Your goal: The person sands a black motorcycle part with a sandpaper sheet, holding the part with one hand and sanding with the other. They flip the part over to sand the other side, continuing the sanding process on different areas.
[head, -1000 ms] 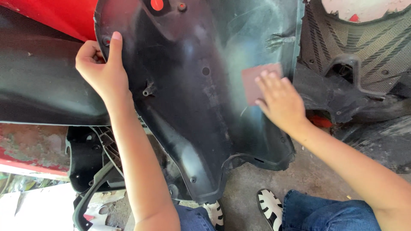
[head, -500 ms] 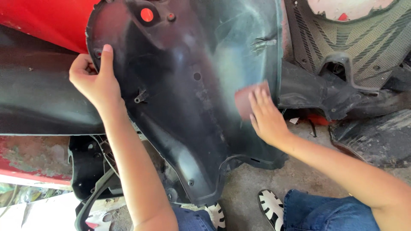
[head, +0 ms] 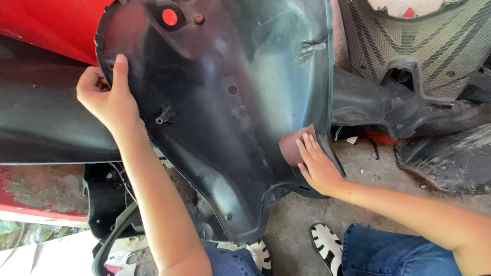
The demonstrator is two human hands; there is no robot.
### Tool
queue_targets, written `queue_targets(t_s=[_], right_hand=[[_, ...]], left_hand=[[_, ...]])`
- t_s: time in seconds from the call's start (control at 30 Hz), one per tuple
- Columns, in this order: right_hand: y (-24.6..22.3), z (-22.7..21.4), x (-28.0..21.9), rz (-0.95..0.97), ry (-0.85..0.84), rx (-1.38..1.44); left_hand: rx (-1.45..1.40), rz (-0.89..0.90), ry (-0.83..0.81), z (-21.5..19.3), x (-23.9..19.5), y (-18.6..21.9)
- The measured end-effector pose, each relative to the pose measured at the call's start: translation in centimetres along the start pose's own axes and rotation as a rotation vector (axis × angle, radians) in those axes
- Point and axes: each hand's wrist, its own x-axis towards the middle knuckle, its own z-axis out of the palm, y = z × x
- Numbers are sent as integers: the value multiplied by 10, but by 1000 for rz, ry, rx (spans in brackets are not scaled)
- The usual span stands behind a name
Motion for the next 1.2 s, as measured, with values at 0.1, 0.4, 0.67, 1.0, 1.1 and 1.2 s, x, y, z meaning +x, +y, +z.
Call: queue_targets(t_s=[0.1,0.4,0.67,1.0,1.1,1.2], right_hand=[[-5,-27,40,-90,81,-118],[-10,-74,87,-10,306,-61],[4,3,20,-52,83,15],[-76,-109,92,79,-120,-397],[-35,-43,72,-57,-265,-490],[-35,-47,81,-241,-87,-683]], left_hand=[[30,-3,8,0,1,2],[-10,-18,-1,0,-1,5],[26,2,8,0,1,2],[-5,11,6,-2,3,-6],[26,2,7,0,0,2],[51,34,8,-3,1,-5]])
